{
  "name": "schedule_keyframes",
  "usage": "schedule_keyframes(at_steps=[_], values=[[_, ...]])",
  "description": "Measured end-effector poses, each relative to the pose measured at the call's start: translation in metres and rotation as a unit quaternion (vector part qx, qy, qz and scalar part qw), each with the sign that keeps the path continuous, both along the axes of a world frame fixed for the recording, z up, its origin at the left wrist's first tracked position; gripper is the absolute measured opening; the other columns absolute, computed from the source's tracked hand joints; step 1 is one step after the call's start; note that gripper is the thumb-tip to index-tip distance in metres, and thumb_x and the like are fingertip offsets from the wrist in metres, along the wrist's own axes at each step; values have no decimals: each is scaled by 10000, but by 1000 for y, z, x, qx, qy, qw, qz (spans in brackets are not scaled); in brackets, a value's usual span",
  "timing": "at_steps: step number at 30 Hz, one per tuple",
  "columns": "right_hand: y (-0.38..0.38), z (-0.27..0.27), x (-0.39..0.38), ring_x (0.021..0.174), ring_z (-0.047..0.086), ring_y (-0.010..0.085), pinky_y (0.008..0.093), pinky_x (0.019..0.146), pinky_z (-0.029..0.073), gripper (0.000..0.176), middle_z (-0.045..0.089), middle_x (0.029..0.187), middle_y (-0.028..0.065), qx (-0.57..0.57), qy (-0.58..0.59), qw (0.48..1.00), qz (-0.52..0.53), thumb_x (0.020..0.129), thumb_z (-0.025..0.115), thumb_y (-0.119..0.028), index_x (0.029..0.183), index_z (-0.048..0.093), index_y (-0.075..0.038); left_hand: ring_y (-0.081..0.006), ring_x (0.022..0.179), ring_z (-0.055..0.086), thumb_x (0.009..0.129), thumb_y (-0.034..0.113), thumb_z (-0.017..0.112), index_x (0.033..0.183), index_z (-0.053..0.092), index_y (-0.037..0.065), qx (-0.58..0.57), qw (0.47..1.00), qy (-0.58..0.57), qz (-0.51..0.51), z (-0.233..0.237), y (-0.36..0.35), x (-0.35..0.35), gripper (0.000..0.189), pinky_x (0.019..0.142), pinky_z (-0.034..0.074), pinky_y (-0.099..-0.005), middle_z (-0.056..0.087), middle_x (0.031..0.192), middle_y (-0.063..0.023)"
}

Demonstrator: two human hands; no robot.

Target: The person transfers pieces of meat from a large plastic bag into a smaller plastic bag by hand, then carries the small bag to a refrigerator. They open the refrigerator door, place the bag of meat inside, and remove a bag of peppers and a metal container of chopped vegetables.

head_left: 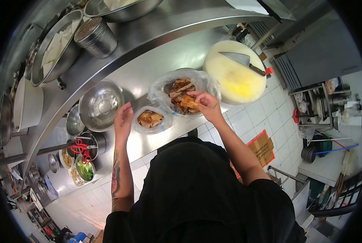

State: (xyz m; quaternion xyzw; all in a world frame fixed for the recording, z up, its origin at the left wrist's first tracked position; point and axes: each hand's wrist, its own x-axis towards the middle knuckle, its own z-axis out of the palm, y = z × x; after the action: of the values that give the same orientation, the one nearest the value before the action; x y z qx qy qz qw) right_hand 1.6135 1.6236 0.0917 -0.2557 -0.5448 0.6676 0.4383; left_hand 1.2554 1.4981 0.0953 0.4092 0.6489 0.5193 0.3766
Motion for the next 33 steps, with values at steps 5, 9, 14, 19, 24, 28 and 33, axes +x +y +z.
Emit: schedule_keyframes(at_steps=[5, 9, 14, 19, 24, 28, 33], values=[[-1, 5, -2, 1234, 628, 242, 358, 1059, 496, 295, 620, 1376, 213, -10, 22, 1000, 6, 815, 480, 226, 964, 552, -19, -205, 1222, 600, 1020, 170, 647, 1393, 576, 21, -4, 1000, 17, 10, 1, -6, -2, 408, 1046, 482, -344, 619, 1351, -127], [3, 6, 0, 1200, 653, 267, 368, 982, 536, 271, 665, 1312, 165, 82, -101, 991, -22, 811, 506, 197, 953, 584, -20, -189, 1190, 607, 1022, 168, 643, 1382, 584, 16, 1, 999, 21, 37, 1, -11, -2, 395, 1027, 491, -343, 626, 1317, -114], [4, 19, 7, 1105, 680, 333, 377, 924, 548, 228, 674, 1268, 142, 310, -445, 836, -81, 847, 550, 130, 984, 639, -30, -229, 1167, 615, 987, 175, 684, 1385, 572, 4, 8, 990, 132, 57, 13, -1, 22, 447, 1000, 509, -360, 609, 1293, -145], [13, 27, -14, 1117, 635, 379, 439, 940, 535, 270, 682, 1219, 142, 280, -350, 891, -75, 815, 600, 89, 1021, 680, -67, -407, 1198, 569, 879, 448, 765, 1504, 397, -10, 15, 927, 375, 18, 10, 67, 100, 858, 1067, 417, -525, 517, 1358, -235], [26, 32, -22, 1107, 637, 363, 444, 937, 534, 318, 700, 1168, 145, 367, -353, 857, -85, 811, 605, 74, 1081, 707, -59, -435, 1054, 621, 837, 361, 745, 1379, 463, -27, -111, 902, 405, -102, 25, 75, 114, 724, 1024, 416, -523, 623, 1172, -237], [10, 16, -17, 1079, 637, 385, 454, 952, 533, 341, 702, 1147, 151, 346, -407, 845, -19, 819, 614, 46, 1130, 704, -59, -437, 867, 649, 821, 233, 702, 1075, 608, -24, -121, 907, 377, -142, 5, 56, 95, 374, 843, 505, -497, 679, 927, -221], [4, 10, -27, 1047, 652, 362, 456, 921, 542, 300, 714, 1066, 132, 339, -406, 848, -20, 817, 619, 16, 1080, 736, -68, -355, 831, 672, 877, 174, 664, 1003, 650, -3, -81, 964, 241, -84, 6, 52, 88, 219, 720, 513, -455, 684, 911, -205]])
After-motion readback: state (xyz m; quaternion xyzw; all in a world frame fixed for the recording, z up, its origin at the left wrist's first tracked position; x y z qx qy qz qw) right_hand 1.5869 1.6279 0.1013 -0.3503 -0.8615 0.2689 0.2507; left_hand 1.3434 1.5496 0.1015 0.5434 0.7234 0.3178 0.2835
